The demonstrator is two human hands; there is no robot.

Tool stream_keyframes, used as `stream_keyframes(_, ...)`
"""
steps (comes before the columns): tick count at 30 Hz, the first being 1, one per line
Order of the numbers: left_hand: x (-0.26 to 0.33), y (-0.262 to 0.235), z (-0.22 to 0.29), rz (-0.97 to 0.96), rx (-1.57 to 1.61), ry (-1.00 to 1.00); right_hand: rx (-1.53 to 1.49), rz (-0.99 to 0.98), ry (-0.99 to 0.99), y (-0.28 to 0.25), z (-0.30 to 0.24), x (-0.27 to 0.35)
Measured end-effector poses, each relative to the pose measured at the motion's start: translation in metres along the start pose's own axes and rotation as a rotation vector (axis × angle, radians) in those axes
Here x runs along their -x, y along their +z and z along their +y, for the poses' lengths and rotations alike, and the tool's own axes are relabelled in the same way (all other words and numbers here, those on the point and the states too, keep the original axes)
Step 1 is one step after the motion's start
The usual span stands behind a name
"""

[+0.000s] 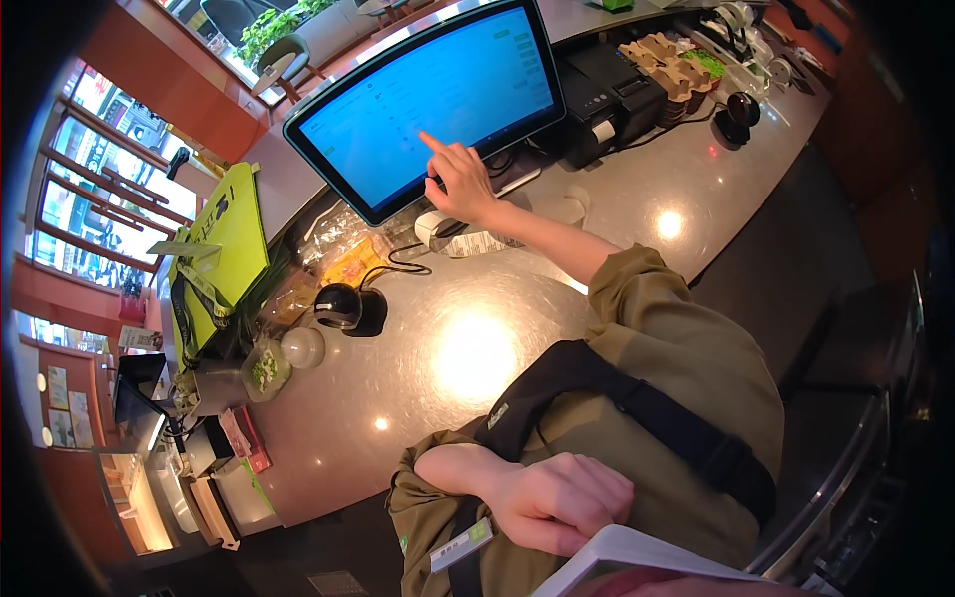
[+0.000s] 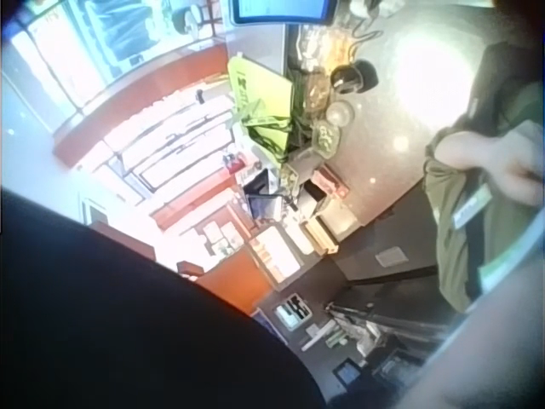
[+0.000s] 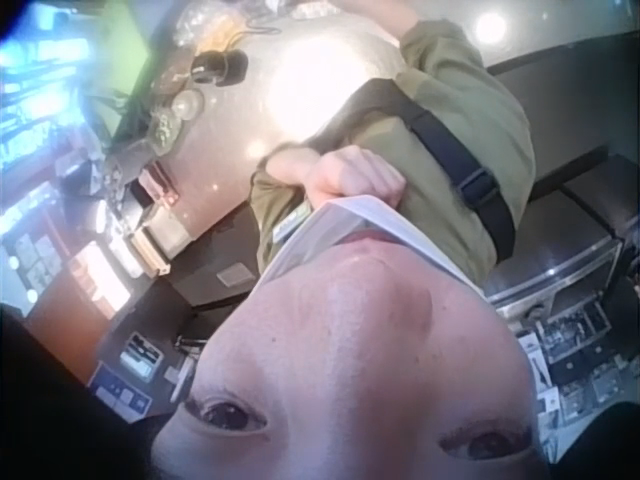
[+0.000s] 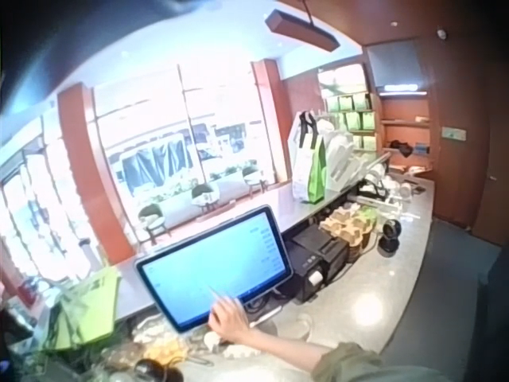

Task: Operate a point-of-sale terminal to manage restaurant orders.

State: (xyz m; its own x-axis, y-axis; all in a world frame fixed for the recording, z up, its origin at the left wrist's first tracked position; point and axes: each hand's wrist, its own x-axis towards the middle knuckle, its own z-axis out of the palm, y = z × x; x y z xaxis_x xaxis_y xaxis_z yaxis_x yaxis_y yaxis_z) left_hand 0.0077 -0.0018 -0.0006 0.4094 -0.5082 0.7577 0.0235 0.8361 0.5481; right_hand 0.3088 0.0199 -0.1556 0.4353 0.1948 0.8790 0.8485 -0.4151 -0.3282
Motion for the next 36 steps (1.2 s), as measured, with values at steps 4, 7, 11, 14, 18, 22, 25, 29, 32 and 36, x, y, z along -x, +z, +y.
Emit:
stream_keyframes(4,0.0,0.001,-0.001,0.002,0.006,0.002,-0.011,-0.035,0.019,0.0,0.0,0.011)
stream_keyframes(7,0.003,0.004,0.001,0.031,0.056,-0.046,-0.009,-0.035,0.013,0.002,0.001,0.013)
stream_keyframes(11,0.002,0.004,0.001,0.034,0.05,-0.045,-0.009,-0.009,0.004,0.003,0.004,0.01)
stream_keyframes(14,0.002,0.004,0.002,0.042,0.056,-0.047,-0.009,-0.01,0.017,0.001,0.009,0.006)
stream_keyframes(18,0.001,0.003,0.001,0.032,0.041,-0.02,0.026,0.025,0.005,0.0,0.017,-0.001)
stream_keyframes(22,0.0,0.001,0.001,0.027,0.017,0.003,0.052,0.022,-0.003,-0.001,0.022,-0.01)
stream_keyframes(25,0.0,0.001,0.003,0.031,0.003,-0.003,0.032,0.017,-0.022,0.002,0.02,-0.016)
stream_keyframes(29,0.004,-0.016,0.026,0.17,-0.239,0.093,0.026,0.011,-0.054,0.007,0.018,-0.023)
stream_keyframes(32,0.015,-0.018,0.081,0.67,-0.812,0.168,0.066,0.014,-0.041,-0.005,0.031,-0.022)
stream_keyframes(36,-0.042,0.021,0.161,0.505,-1.641,0.751,0.003,-0.017,-0.057,0.013,0.002,-0.035)
